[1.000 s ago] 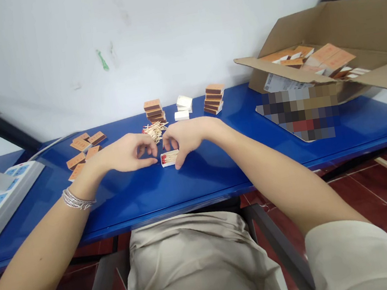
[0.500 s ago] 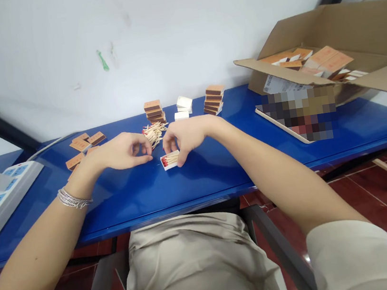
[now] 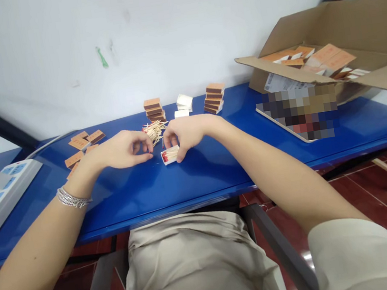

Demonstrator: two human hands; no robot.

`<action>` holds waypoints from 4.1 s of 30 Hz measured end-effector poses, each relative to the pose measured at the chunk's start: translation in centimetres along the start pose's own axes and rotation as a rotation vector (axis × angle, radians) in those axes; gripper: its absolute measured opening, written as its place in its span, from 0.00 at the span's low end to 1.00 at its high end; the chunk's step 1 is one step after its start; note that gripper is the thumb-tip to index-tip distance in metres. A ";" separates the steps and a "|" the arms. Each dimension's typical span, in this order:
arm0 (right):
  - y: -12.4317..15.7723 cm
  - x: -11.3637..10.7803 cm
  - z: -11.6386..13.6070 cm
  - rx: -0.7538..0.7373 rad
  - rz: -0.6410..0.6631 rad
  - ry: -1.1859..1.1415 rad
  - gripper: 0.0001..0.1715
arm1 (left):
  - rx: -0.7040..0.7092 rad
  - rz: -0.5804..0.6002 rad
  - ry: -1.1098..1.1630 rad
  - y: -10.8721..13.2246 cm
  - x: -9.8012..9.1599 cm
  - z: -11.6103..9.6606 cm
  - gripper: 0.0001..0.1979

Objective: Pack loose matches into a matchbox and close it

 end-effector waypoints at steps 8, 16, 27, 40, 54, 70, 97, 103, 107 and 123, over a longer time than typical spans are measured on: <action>0.3 0.0 0.5 -0.036 -0.042 -0.034 0.30 | 0.010 -0.019 0.011 0.0 0.0 0.0 0.09; 1.4 -0.2 1.5 -0.189 -0.116 -0.029 0.25 | -0.104 -0.070 -0.047 0.0 -0.2 0.4 0.09; 1.4 -0.3 1.2 -0.248 -0.136 -0.009 0.23 | -0.084 -0.082 -0.064 0.0 0.3 0.7 0.09; 0.6 -1.6 -5.6 0.236 0.036 -0.020 0.25 | -0.309 -0.149 -0.179 0.1 -0.1 0.8 0.08; -0.6 -3.1 -8.2 0.250 -0.813 -0.229 0.15 | -0.388 -0.151 -0.233 0.2 0.0 1.0 0.07; -7.7 -2.7 -5.0 0.035 -0.941 -0.464 0.20 | -0.390 -0.256 -0.156 0.4 0.4 0.9 0.08; -0.1 -0.4 -3.7 0.142 -0.031 -0.146 0.23 | -0.138 -0.109 -0.031 -0.7 2.3 -0.2 0.23; 0.1 -0.7 -3.2 0.062 -0.101 -0.228 0.25 | -0.115 -0.165 -0.031 -0.8 2.3 -0.1 0.23; 0.1 -0.7 -3.2 0.027 -0.134 -0.326 0.27 | -0.120 -0.144 -0.037 -0.8 2.5 0.0 0.23; 0.3 -1.3 -3.3 -0.018 -0.301 -0.407 0.27 | -0.126 -0.324 -0.070 -0.4 1.8 1.3 0.29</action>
Point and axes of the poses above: each hand's wrist, its own y-axis away from the middle knuckle, its own x-axis out of the palm, z = x × y, the point moved 2 cm from there along -y, towards the middle knuckle, and after that the axes turned 10 degrees about x, right-handed, at the moved point
